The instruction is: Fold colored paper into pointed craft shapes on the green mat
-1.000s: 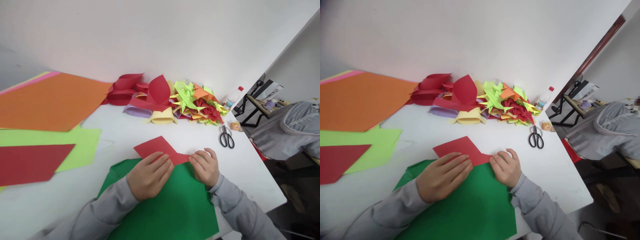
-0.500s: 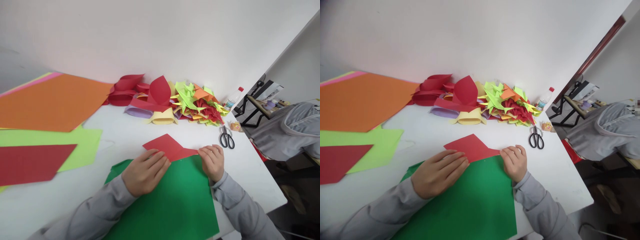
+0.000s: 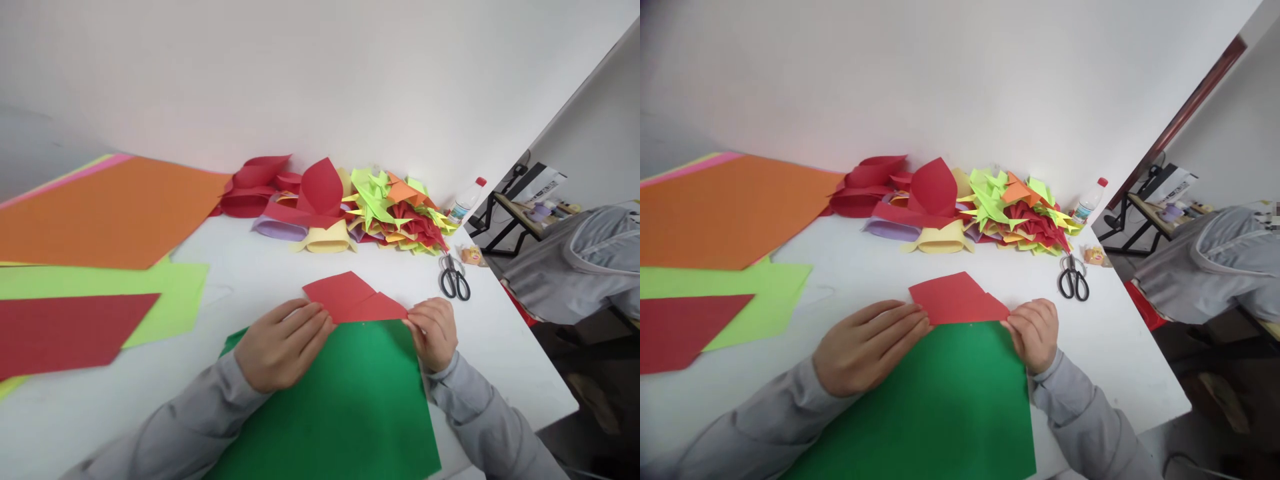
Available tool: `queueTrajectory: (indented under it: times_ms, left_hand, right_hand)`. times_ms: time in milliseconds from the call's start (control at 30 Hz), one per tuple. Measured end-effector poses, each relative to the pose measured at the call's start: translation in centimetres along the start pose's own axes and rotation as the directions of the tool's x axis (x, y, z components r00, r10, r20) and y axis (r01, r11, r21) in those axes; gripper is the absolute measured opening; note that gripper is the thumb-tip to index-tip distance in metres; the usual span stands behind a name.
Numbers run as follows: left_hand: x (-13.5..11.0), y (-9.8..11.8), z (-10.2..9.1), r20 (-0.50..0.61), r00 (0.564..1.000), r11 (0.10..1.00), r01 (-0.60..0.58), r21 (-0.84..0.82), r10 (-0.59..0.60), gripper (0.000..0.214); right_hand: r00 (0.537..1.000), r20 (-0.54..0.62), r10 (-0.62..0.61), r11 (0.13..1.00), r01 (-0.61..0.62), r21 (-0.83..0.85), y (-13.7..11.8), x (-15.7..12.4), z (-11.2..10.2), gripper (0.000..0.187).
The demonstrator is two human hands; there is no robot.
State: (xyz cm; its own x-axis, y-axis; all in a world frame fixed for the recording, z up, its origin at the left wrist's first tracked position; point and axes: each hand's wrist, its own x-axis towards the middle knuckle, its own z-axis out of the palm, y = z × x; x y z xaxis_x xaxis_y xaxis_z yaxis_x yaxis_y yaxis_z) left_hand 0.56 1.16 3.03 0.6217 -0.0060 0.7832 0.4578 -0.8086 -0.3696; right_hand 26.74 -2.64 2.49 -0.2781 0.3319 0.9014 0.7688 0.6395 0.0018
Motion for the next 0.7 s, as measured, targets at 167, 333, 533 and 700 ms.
queueTrajectory:
  times_ms: [167,333,533,700]
  left_hand:
    - [-0.3,-0.3,0.1,0.025,1.0,0.999,-0.009,0.035,0.008,0.021]
    - [-1.3,0.8,1.1,0.028,0.996,0.996,0.084,0.02,-0.085,0.021]
    - [-1.2,4.8,2.5,-0.013,0.996,0.984,0.081,-0.158,-0.084,0.037]
    - [-0.7,4.7,2.7,0.041,0.998,0.982,0.06,-0.178,-0.053,0.03]
  right_hand:
    - [0.998,-0.028,-0.05,0.999,0.05,0.001,-0.8,0.5,-0.7,0.01]
    - [0.98,0.049,-0.193,0.981,0.192,0.027,-1.8,0.1,-0.2,0.009]
    - [0.922,0.224,-0.315,0.949,0.307,0.073,-2.8,0.0,1.2,0.009]
    - [0.889,0.275,-0.366,0.93,0.342,0.131,-2.9,0.4,1.4,0.026]
